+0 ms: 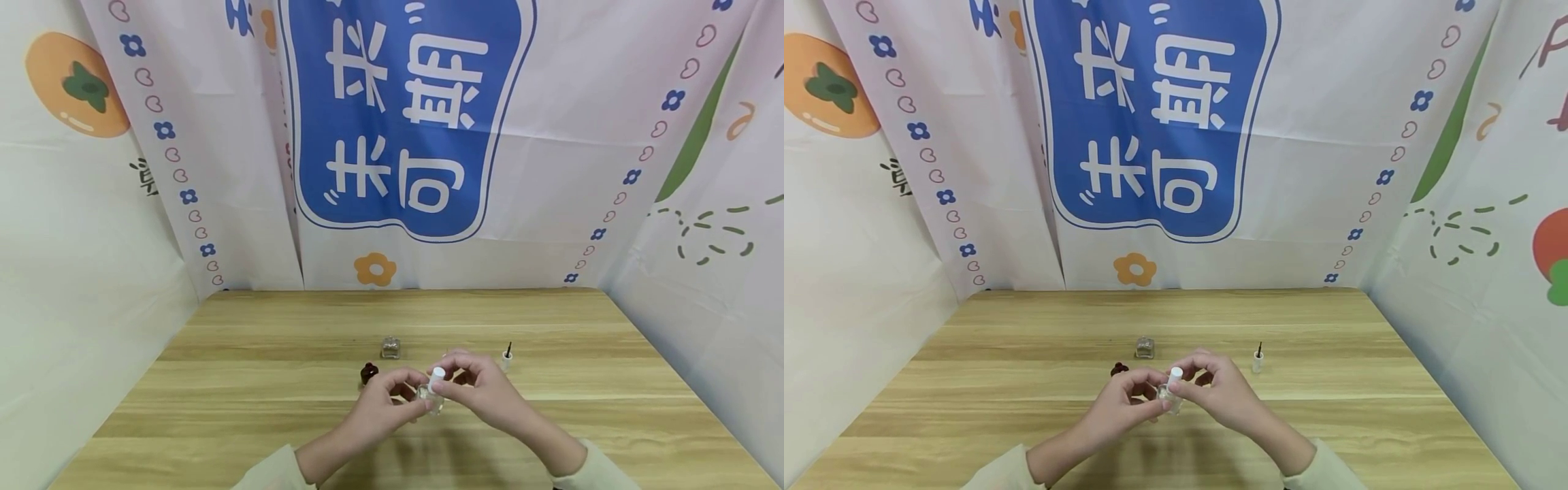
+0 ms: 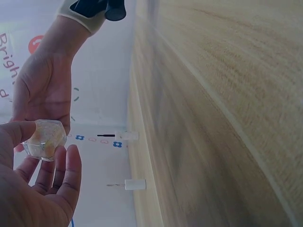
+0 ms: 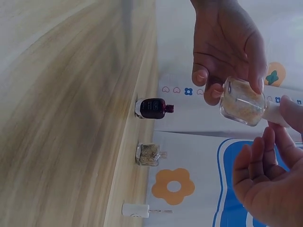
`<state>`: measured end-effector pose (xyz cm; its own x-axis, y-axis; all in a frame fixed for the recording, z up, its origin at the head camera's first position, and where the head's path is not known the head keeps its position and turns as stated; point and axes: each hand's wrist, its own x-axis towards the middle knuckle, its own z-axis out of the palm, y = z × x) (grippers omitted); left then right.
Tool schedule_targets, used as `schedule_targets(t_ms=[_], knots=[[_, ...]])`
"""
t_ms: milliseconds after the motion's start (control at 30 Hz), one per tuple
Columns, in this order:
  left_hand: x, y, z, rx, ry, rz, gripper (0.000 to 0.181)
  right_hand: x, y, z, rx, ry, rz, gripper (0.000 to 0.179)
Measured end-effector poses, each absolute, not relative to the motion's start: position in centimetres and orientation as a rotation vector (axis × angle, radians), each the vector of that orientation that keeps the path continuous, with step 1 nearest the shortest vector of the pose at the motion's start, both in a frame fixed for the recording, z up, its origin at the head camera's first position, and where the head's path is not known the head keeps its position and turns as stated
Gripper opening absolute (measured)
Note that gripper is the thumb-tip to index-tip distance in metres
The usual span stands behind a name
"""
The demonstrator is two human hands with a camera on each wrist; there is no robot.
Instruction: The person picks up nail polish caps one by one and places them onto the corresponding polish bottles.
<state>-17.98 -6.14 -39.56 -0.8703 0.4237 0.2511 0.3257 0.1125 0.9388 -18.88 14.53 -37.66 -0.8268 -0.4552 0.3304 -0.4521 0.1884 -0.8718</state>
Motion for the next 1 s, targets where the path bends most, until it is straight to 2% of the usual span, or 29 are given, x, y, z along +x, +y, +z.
schedule_targets(t_ms=[567, 1000], knots=[[-17.9, -6.3, -39.6, 0.757, 2.301, 1.910, 0.021, -18.3, 13.5, -37.8, -0.797, 2.432, -1.897, 0.011], [-17.9, -6.4, -39.6, 0.794, 2.325, 1.879, 0.019, -18.0, 13.2, -37.8, -0.686, 2.471, -1.884, 0.023]])
